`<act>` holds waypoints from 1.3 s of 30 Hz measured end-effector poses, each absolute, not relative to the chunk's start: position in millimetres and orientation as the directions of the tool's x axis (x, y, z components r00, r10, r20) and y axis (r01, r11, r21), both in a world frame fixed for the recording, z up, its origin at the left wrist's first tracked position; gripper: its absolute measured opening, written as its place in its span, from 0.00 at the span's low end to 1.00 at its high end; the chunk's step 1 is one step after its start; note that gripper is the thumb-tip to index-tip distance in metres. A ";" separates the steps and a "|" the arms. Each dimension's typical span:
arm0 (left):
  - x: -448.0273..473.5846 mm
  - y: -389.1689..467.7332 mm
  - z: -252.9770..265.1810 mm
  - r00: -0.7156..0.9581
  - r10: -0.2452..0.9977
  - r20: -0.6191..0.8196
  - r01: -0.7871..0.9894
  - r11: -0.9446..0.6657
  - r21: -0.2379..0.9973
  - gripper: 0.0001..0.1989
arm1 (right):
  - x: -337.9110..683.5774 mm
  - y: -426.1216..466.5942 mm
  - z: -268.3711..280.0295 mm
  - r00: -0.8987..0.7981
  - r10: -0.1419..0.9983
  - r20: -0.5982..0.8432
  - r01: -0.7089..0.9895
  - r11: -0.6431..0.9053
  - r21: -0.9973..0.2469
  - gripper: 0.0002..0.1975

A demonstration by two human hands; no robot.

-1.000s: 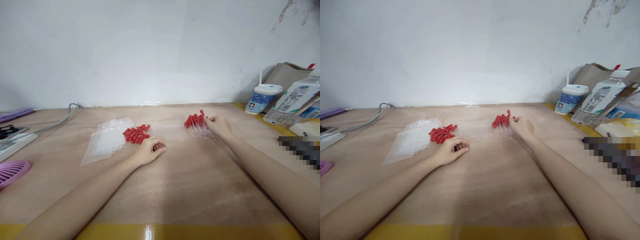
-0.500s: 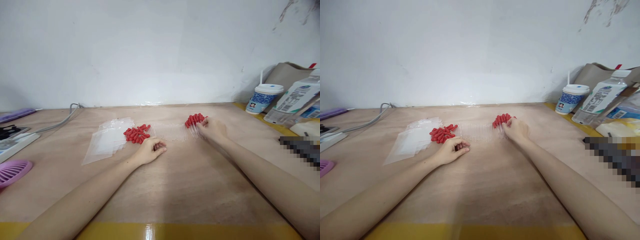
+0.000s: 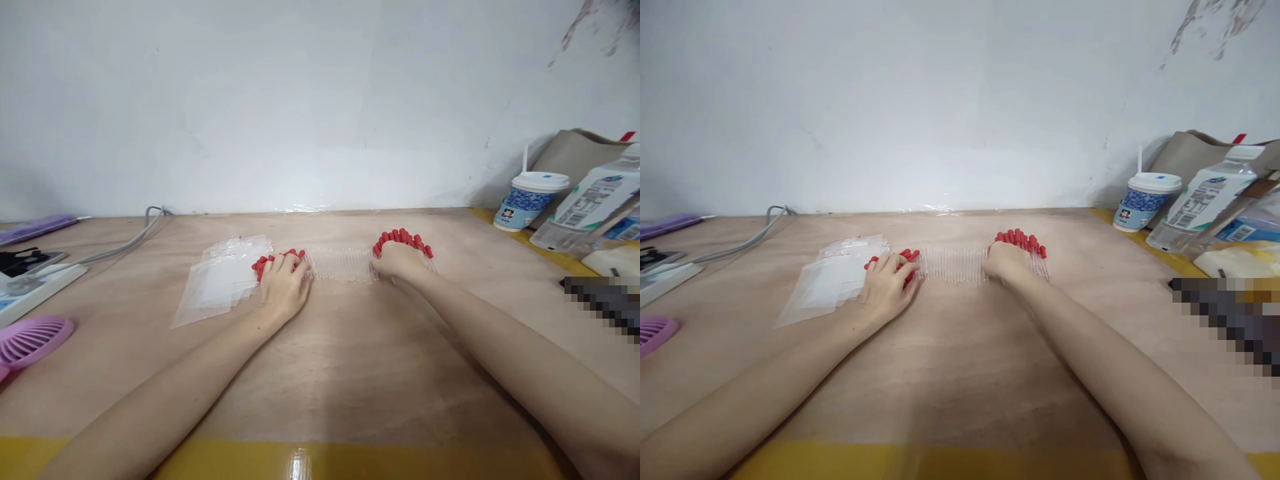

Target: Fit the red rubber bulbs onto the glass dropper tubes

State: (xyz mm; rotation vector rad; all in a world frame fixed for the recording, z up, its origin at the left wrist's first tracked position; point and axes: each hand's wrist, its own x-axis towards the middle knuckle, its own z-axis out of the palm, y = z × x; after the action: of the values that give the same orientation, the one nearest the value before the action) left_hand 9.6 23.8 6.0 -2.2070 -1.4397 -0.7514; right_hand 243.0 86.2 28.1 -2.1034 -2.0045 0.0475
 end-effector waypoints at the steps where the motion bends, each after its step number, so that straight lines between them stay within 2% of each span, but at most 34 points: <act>1: 6.4 25.0 7.8 0.329 0.701 0.633 0.931 -0.352 -0.094 0.09 | 242.0 89.2 26.7 0.089 0.986 0.144 0.981 -0.062 -0.186 0.06; 4: 0.5 28.5 10.5 0.336 0.713 0.616 0.942 -0.271 -0.199 0.09 | 237.8 93.8 24.4 0.147 0.976 0.162 0.978 -0.118 -0.172 0.04; 7: 0.3 30.9 10.0 0.345 0.746 0.569 0.938 -0.245 -0.247 0.09 | 232.6 91.5 27.2 0.162 0.982 0.098 0.974 -0.144 -0.176 0.02; 12: 3.4 32.2 8.4 0.362 0.772 0.523 0.931 -0.269 -0.248 0.10 | 230.7 77.2 33.2 0.081 0.994 0.074 0.977 -0.065 -0.204 0.11; 15: 2.6 35.1 6.0 0.384 0.756 0.531 0.922 -0.277 -0.271 0.10 | 235.5 62.3 31.1 -0.001 0.984 0.181 0.983 0.034 -0.180 0.15; 19: -1.0 40.9 3.0 0.396 0.702 0.591 0.918 -0.291 -0.270 0.12 | 246.5 40.0 20.1 -0.141 0.914 0.380 0.964 0.214 -0.158 0.14; 22: -0.6 39.8 3.4 0.402 0.653 0.642 0.906 -0.387 -0.173 0.11 | 256.3 30.1 5.5 -0.224 0.823 0.522 0.913 0.365 -0.184 0.10; 26: 9.6 24.8 3.3 0.449 0.596 0.666 0.738 -0.667 0.100 0.11 | 263.9 26.3 -16.0 -0.279 0.707 0.650 0.808 0.538 -0.239 0.09; 28: 16.3 15.2 1.9 0.481 0.615 0.625 0.650 -0.729 0.216 0.09 | 263.5 25.1 -22.9 -0.327 0.667 0.670 0.760 0.607 -0.233 0.10; 30: 21.3 8.3 0.3 0.513 0.644 0.568 0.616 -0.737 0.279 0.06 | 260.7 23.2 -25.5 -0.349 0.655 0.670 0.736 0.634 -0.237 0.10; 33: 23.7 5.3 -1.1 0.522 0.688 0.504 0.626 -0.710 0.321 0.07 | 255.3 19.0 -23.3 -0.392 0.643 0.658 0.701 0.672 -0.240 0.08; 39: 21.4 10.4 -3.7 0.442 0.760 0.476 0.667 -0.633 0.393 0.08 | 250.7 12.9 -17.7 -0.533 0.501 0.683 0.626 0.776 -0.080 0.07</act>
State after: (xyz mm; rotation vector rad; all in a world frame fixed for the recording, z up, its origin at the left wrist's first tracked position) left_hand 21.4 10.4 -3.7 -2.7894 -1.3912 -1.0498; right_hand 250.7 12.9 -17.7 -0.8337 -2.2460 -0.2250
